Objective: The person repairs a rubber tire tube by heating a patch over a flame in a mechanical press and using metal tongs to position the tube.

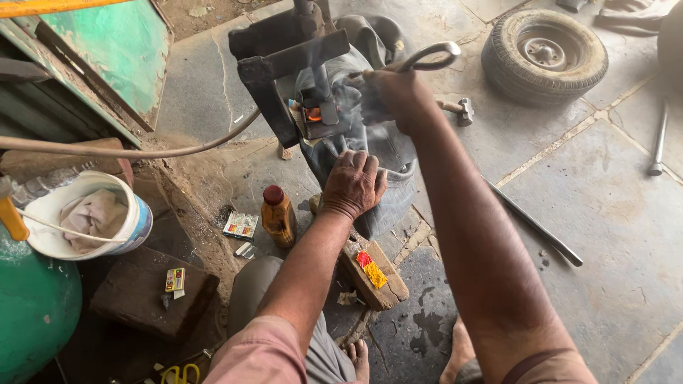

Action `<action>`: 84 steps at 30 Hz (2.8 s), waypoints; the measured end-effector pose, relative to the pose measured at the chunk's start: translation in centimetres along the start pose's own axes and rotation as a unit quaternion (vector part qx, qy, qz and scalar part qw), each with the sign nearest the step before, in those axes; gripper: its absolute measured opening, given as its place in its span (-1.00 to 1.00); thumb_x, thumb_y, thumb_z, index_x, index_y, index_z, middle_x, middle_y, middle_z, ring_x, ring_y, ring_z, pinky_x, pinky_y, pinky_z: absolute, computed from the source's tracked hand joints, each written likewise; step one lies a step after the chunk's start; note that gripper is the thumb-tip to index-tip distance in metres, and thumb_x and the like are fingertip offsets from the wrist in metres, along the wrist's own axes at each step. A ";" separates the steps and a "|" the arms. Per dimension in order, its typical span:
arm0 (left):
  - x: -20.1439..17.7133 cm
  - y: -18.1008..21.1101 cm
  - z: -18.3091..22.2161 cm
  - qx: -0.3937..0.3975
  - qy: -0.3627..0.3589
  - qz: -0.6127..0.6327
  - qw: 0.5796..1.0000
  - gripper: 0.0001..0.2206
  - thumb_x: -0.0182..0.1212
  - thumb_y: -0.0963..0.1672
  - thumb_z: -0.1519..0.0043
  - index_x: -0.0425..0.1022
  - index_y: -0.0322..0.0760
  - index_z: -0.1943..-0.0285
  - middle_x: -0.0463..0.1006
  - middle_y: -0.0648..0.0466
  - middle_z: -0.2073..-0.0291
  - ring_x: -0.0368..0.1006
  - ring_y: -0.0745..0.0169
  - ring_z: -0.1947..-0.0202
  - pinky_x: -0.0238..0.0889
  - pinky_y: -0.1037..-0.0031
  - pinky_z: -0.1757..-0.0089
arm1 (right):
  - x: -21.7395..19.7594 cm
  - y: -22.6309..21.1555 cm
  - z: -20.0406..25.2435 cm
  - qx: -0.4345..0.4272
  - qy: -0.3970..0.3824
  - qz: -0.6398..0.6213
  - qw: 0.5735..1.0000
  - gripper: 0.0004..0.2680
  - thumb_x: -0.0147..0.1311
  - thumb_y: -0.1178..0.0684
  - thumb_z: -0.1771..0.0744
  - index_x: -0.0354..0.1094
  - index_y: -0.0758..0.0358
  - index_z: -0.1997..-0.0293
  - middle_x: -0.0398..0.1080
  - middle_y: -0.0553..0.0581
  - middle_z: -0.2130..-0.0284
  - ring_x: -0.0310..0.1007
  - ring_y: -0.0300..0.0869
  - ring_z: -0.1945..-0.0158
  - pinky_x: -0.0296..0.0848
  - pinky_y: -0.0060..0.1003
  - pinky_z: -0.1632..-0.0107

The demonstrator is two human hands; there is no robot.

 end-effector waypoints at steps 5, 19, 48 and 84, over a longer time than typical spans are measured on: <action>-0.2 0.1 -0.1 0.010 0.006 0.011 1.000 -0.74 0.17 0.00 -0.24 0.38 -0.27 0.22 0.39 -0.07 0.28 0.39 -0.02 0.17 0.29 0.14 -0.02 | -0.4 1.6 1.4 -0.100 -0.055 -0.044 0.992 -0.87 0.01 0.08 -0.39 0.40 0.35 0.20 0.47 0.03 0.47 0.47 -0.31 0.51 0.52 -0.43 0.48; -0.4 -0.2 -0.2 -0.004 0.036 0.047 0.998 -0.75 0.23 -0.02 -0.22 0.39 -0.27 0.24 0.41 -0.09 0.29 0.38 -0.07 0.18 0.29 0.13 0.01 | -2.4 -6.2 6.6 -0.058 0.114 -0.087 0.988 -0.77 0.07 0.00 -0.41 0.50 0.40 0.27 0.54 0.19 0.51 0.58 -0.20 0.52 0.65 -0.29 0.41; 2.7 -0.2 0.8 -0.002 -0.005 0.002 1.000 -0.59 0.13 0.05 -0.19 0.51 -0.29 -0.05 0.55 -0.11 0.06 0.43 -0.01 -0.05 0.24 0.10 -0.14 | 6.6 -3.9 5.8 -0.144 0.087 0.091 0.982 -0.84 0.13 0.06 -0.36 0.55 0.36 0.23 0.56 0.20 0.48 0.57 -0.19 0.49 0.54 -0.28 0.40; -0.3 0.2 0.0 -0.010 0.036 0.038 0.999 -0.71 0.21 0.00 -0.21 0.41 -0.32 0.18 0.42 -0.11 0.25 0.39 -0.08 0.14 0.28 0.16 -0.02 | 3.8 -8.8 7.4 -0.094 0.099 0.004 0.991 -0.77 0.09 -0.02 -0.38 0.54 0.39 0.24 0.50 0.08 0.57 0.50 -0.30 0.54 0.48 -0.39 0.46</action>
Point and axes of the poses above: each hand's wrist, its own z-axis away from the middle knuckle, its own x-axis out of the palm, y = z × x, the point moved 5 cm from there along -z, towards the middle knuckle
